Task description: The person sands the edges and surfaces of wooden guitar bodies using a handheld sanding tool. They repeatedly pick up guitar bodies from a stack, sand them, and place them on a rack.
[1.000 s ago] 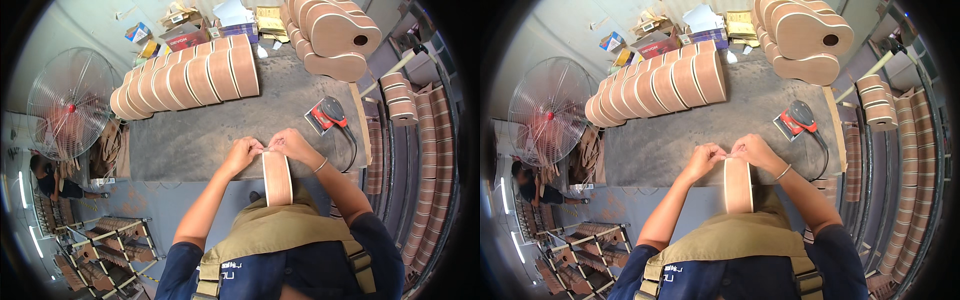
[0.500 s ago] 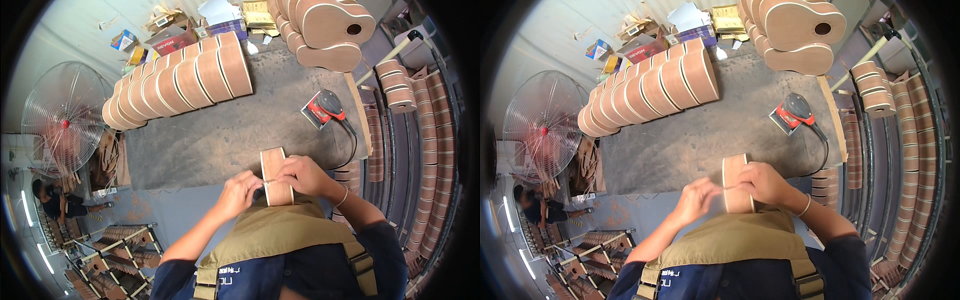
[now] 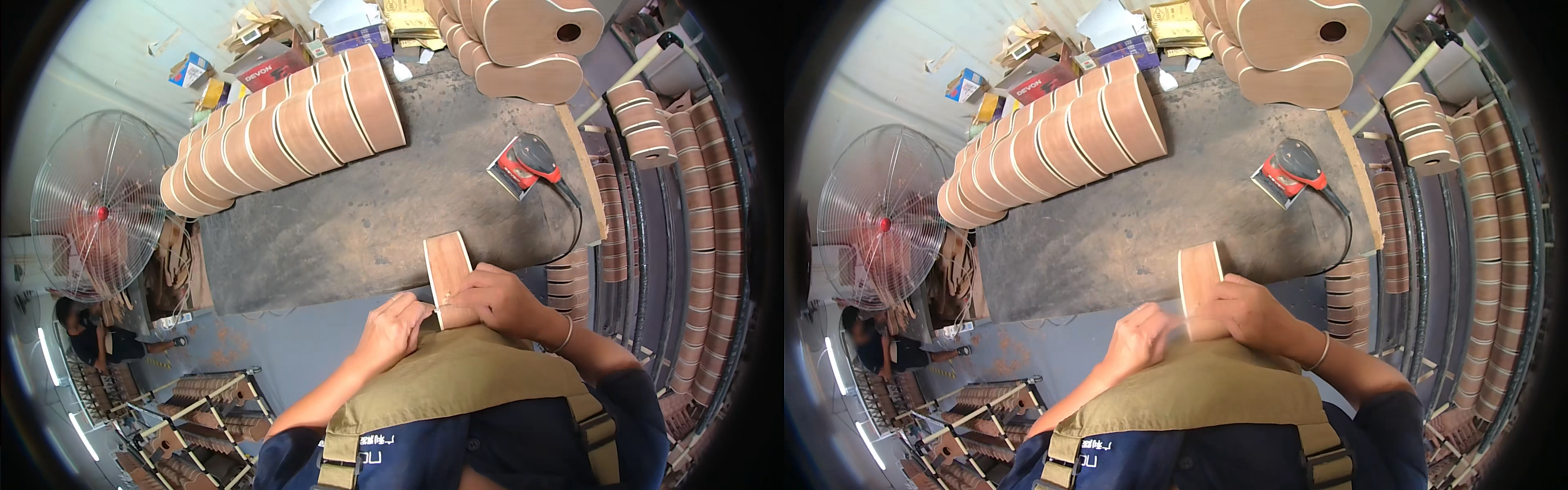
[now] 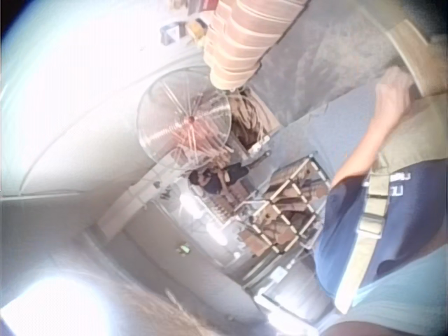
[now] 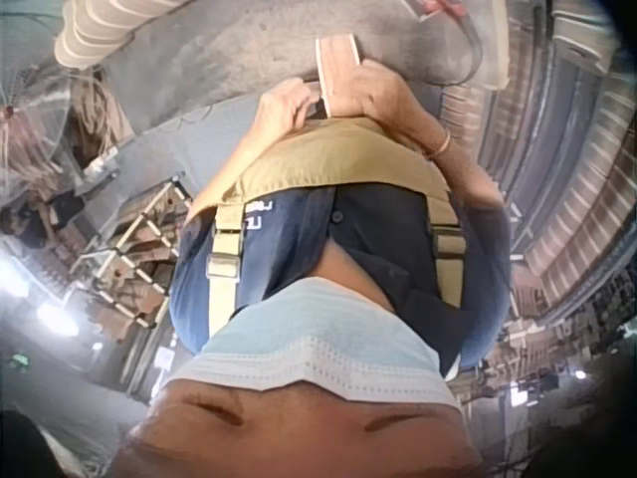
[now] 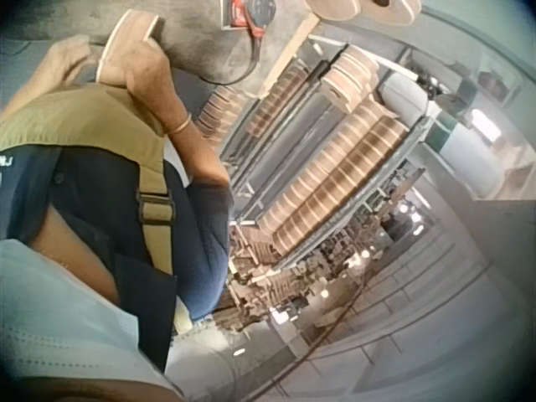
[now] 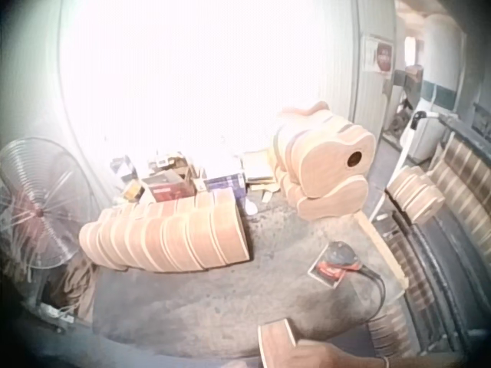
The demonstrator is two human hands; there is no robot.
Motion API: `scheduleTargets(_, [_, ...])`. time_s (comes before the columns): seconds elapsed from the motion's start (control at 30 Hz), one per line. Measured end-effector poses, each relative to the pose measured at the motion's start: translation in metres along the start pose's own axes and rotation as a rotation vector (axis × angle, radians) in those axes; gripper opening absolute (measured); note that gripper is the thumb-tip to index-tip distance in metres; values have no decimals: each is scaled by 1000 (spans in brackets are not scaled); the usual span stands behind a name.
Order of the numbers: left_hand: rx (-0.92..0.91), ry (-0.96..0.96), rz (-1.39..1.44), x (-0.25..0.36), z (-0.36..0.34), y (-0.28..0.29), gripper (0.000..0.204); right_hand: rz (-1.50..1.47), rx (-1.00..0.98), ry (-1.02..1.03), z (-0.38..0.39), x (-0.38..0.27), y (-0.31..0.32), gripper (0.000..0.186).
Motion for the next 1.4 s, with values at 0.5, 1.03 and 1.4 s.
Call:
scheduleTargets(0.5, [57,-110,-1,13,23,1,5,14,7,14,20,-36,-7,15])
scheduleTargets(1.03, [34,-123,33,-36,-62,-29,18,120,136,-137,6,53,24,29])
scheduleTargets(1.4, [98,-17,71,-82,-110,-35,5,54,321,-196,-30,117,32,15])
Point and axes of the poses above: each hand's wrist, its own z-axis away from the middle knuckle, its own y-axis out of the back of the hand, x = y × z, the point moved 10 cm from there along -z, towards the middle knuckle, and after that the axes turned 1 degree about x, right-handed, at the moved point
